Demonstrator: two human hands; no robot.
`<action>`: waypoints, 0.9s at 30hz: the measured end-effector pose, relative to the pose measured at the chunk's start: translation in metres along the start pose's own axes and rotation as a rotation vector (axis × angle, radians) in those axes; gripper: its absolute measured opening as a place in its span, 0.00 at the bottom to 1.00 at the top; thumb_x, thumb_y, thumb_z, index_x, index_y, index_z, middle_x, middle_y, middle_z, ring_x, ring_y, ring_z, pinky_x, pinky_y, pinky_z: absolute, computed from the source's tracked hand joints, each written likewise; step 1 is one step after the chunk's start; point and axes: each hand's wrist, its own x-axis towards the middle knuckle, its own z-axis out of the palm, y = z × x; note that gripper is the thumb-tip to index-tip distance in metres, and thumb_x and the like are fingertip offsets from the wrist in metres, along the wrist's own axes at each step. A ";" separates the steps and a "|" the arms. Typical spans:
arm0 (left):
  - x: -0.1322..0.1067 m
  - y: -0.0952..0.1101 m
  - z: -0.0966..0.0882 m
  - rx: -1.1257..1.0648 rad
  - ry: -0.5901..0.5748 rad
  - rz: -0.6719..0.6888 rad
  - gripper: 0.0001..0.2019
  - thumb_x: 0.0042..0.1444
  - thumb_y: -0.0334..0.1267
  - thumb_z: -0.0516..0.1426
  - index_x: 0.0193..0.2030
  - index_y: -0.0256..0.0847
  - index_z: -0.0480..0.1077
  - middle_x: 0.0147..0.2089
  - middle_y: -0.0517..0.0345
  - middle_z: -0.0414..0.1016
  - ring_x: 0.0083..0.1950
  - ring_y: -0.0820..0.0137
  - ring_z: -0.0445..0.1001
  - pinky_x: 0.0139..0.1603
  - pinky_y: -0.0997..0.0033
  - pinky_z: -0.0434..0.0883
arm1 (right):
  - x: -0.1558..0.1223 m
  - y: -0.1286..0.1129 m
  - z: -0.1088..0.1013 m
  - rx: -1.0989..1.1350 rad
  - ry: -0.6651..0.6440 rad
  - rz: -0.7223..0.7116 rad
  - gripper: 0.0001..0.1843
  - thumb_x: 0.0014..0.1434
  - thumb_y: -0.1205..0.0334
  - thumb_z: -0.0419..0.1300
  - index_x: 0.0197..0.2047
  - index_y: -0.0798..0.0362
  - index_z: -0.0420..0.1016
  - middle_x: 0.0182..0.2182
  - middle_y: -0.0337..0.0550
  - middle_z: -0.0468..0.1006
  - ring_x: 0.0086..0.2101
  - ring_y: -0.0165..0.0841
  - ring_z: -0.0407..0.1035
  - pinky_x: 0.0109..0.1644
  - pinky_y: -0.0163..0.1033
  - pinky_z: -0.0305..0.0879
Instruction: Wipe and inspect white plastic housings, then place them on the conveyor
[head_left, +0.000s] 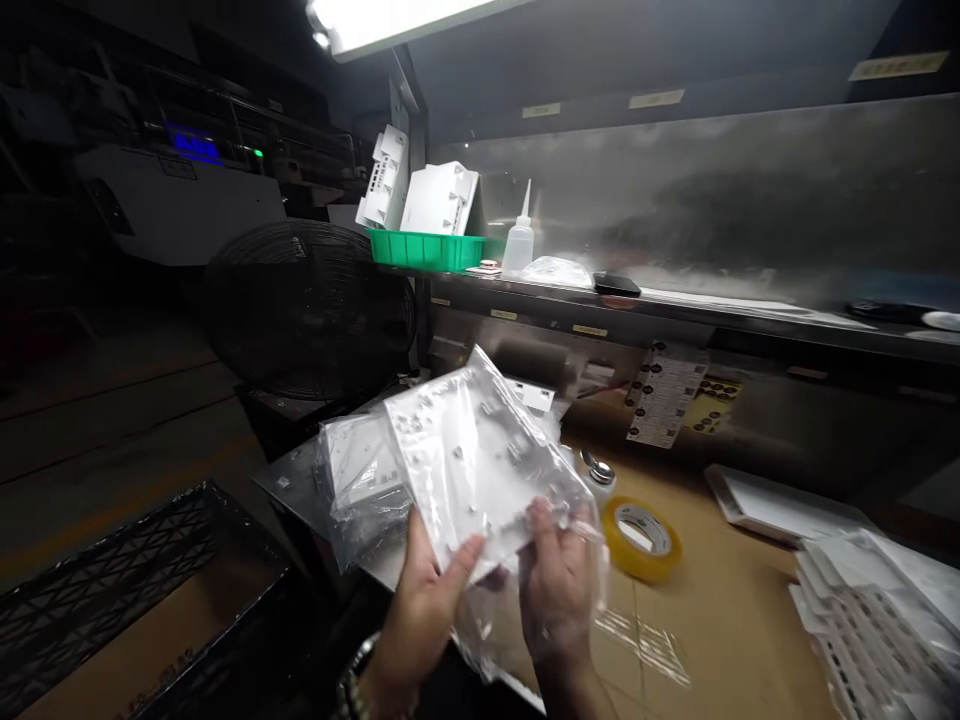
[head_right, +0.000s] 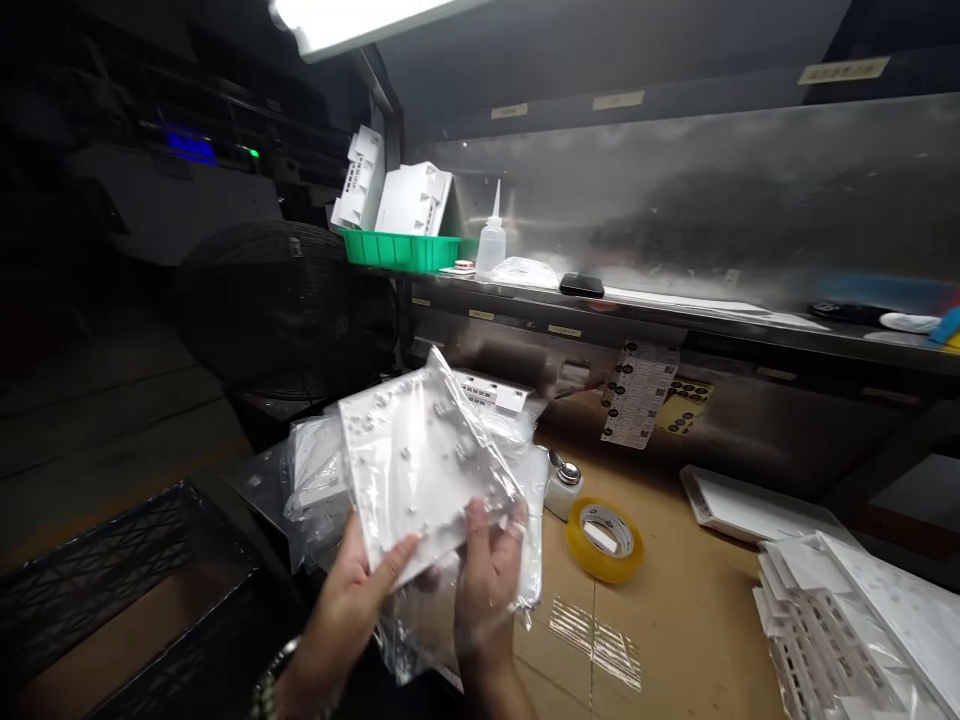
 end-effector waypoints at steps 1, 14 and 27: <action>0.009 0.014 -0.008 0.046 0.008 0.023 0.47 0.60 0.50 0.67 0.76 0.44 0.43 0.66 0.40 0.69 0.64 0.52 0.72 0.58 0.56 0.78 | 0.007 -0.008 0.014 0.042 -0.013 0.005 0.40 0.65 0.47 0.63 0.72 0.48 0.51 0.36 0.44 0.80 0.40 0.42 0.79 0.39 0.45 0.78; 0.079 -0.027 -0.177 1.322 0.291 0.973 0.09 0.69 0.39 0.54 0.47 0.41 0.76 0.49 0.48 0.76 0.56 0.49 0.73 0.58 0.39 0.70 | 0.097 0.023 0.165 -0.774 -0.610 -1.247 0.20 0.75 0.64 0.47 0.63 0.56 0.73 0.61 0.41 0.75 0.60 0.31 0.71 0.69 0.38 0.65; 0.084 -0.028 -0.200 1.120 0.303 0.954 0.30 0.67 0.41 0.59 0.73 0.43 0.57 0.68 0.39 0.65 0.73 0.45 0.58 0.71 0.35 0.59 | 0.095 0.056 0.159 -1.170 -1.179 -0.623 0.32 0.56 0.50 0.70 0.60 0.56 0.75 0.63 0.49 0.73 0.62 0.44 0.68 0.65 0.45 0.68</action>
